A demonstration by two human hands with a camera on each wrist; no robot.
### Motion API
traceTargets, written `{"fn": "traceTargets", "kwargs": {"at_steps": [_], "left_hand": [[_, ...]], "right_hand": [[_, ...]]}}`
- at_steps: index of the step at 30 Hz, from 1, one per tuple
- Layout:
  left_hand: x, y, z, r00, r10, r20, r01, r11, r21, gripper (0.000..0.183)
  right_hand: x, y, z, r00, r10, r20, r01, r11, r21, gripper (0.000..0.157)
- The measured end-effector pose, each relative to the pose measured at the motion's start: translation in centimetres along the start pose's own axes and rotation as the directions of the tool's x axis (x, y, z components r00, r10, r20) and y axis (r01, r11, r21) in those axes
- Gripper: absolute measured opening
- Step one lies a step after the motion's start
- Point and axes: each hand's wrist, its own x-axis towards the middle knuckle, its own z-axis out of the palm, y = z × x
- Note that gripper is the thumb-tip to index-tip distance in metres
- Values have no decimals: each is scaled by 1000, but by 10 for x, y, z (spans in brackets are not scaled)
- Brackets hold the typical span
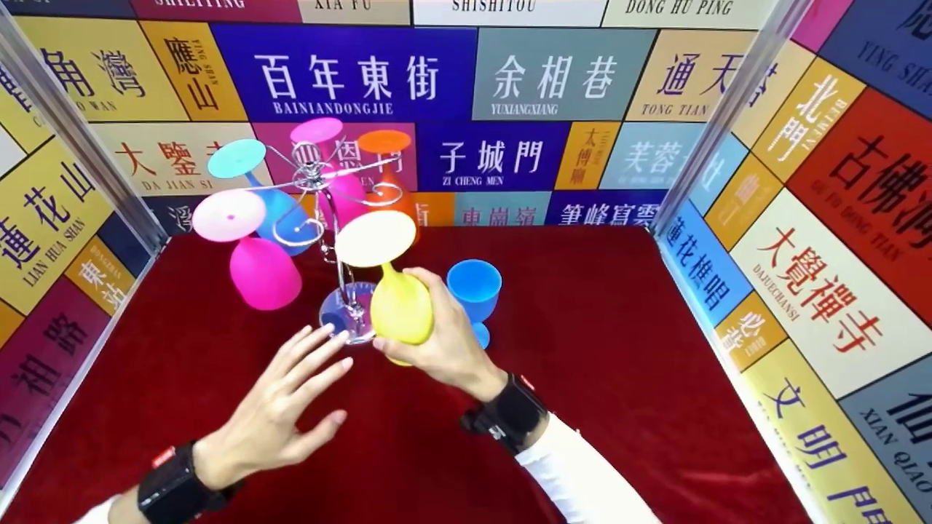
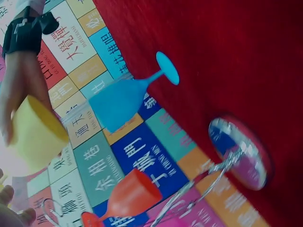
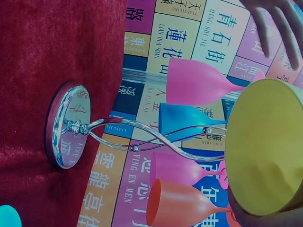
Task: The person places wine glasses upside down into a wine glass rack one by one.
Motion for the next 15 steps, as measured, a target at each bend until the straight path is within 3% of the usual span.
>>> {"fn": "traceTargets", "kwargs": {"at_steps": [8,15], "left_hand": [[-17,11,22,995,-77,-60,72,994,-81,55],[-29,16,30,991,-110,-72,103,990,-96,54]], "right_hand": [[14,2,7,998,53,-19,-50,992,115,87],[28,4,20,995,86,-42,-78,982,173,85]]}}
